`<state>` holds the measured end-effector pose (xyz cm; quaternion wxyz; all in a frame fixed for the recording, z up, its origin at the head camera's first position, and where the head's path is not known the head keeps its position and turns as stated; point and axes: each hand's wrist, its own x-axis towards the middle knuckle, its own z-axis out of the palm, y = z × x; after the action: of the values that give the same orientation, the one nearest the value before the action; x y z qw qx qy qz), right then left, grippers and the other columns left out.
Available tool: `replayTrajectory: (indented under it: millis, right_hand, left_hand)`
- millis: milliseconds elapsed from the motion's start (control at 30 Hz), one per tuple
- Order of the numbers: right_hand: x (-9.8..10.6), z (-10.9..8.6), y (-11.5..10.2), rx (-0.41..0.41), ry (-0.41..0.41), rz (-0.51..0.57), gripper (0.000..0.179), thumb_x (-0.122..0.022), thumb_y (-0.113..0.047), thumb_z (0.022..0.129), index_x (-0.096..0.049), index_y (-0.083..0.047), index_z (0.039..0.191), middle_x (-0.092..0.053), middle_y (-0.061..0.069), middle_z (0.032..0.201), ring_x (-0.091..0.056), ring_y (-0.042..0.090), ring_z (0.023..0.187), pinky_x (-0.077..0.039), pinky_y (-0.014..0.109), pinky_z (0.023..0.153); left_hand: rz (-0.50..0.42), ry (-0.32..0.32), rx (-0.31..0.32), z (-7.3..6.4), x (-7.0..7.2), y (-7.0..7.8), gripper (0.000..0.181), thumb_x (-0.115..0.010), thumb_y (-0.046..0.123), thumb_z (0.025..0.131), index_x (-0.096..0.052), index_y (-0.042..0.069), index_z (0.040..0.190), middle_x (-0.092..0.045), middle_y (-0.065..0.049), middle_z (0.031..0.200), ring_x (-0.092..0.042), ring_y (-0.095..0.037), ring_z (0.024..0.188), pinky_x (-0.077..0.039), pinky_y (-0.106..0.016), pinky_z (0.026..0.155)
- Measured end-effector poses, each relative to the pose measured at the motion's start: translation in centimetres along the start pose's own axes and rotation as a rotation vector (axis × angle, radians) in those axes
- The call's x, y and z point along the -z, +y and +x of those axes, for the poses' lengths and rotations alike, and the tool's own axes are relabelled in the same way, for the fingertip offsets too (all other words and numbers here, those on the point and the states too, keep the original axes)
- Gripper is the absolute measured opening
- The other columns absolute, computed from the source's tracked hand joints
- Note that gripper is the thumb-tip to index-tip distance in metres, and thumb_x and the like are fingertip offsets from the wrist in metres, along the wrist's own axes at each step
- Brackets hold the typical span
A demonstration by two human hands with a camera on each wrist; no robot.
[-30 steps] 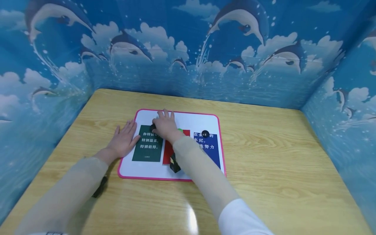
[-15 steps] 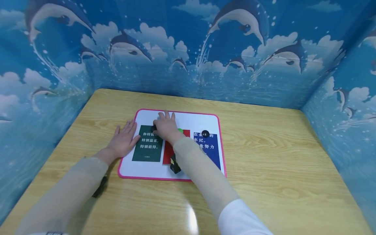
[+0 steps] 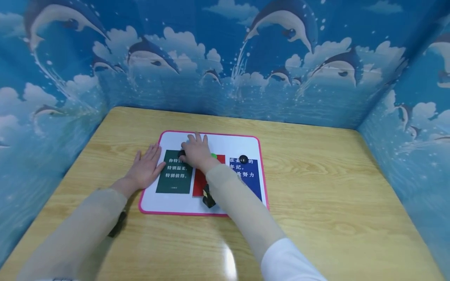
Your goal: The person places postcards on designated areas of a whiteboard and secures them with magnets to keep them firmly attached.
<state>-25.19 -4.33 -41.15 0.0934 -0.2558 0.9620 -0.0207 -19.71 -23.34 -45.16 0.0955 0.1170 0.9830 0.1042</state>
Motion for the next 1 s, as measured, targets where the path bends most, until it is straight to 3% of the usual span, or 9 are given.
replayTrajectory:
  millis: [333, 567, 800, 1000]
  right_hand:
    - [0.2, -0.1, 0.0, 0.006, 0.014, 0.050, 0.064, -0.044, -0.059, 0.090, -0.037, -0.024, 0.143, -0.027, 0.004, 0.153, -0.012, 0.028, 0.145, -0.011, 0.052, 0.117]
    - [0.4, -0.6, 1.4, 0.024, 0.023, 0.057, 0.069, -0.034, -0.064, 0.091, -0.027, -0.024, 0.148, -0.020, 0.004, 0.157, -0.009, 0.030, 0.146, -0.010, 0.054, 0.117]
    - [0.5, -2.0, 4.3, 0.010, 0.034, 0.143, 0.072, -0.036, -0.063, 0.091, -0.018, -0.025, 0.151, -0.015, 0.006, 0.158, -0.004, 0.031, 0.147, -0.005, 0.058, 0.116]
    - [0.4, -3.6, 7.1, -0.033, 0.051, 0.188, 0.076, -0.036, -0.065, 0.090, -0.013, -0.026, 0.151, -0.010, 0.005, 0.159, 0.002, 0.031, 0.147, 0.001, 0.060, 0.114]
  left_hand:
    - [0.043, 0.014, -0.011, 0.3, 0.1, -0.5, 0.072, -0.027, 0.046, 0.100, -0.006, -0.001, 0.149, -0.002, -0.023, 0.156, 0.000, -0.040, 0.144, 0.007, -0.062, 0.112]
    - [0.128, 0.018, -0.066, 0.5, 0.7, -0.8, 0.074, -0.033, 0.049, 0.098, -0.010, -0.001, 0.149, -0.005, -0.022, 0.157, -0.003, -0.041, 0.144, 0.004, -0.062, 0.113]
    - [0.038, -0.005, -0.069, 0.8, 1.2, -1.0, 0.082, -0.036, 0.055, 0.095, -0.005, 0.001, 0.149, -0.002, -0.021, 0.157, 0.000, -0.041, 0.144, 0.003, -0.063, 0.112]
    - [-0.003, -0.006, -0.094, 1.2, 1.9, 0.1, 0.087, -0.042, 0.057, 0.092, -0.005, 0.004, 0.150, -0.001, -0.020, 0.157, 0.003, -0.040, 0.144, 0.003, -0.064, 0.111]
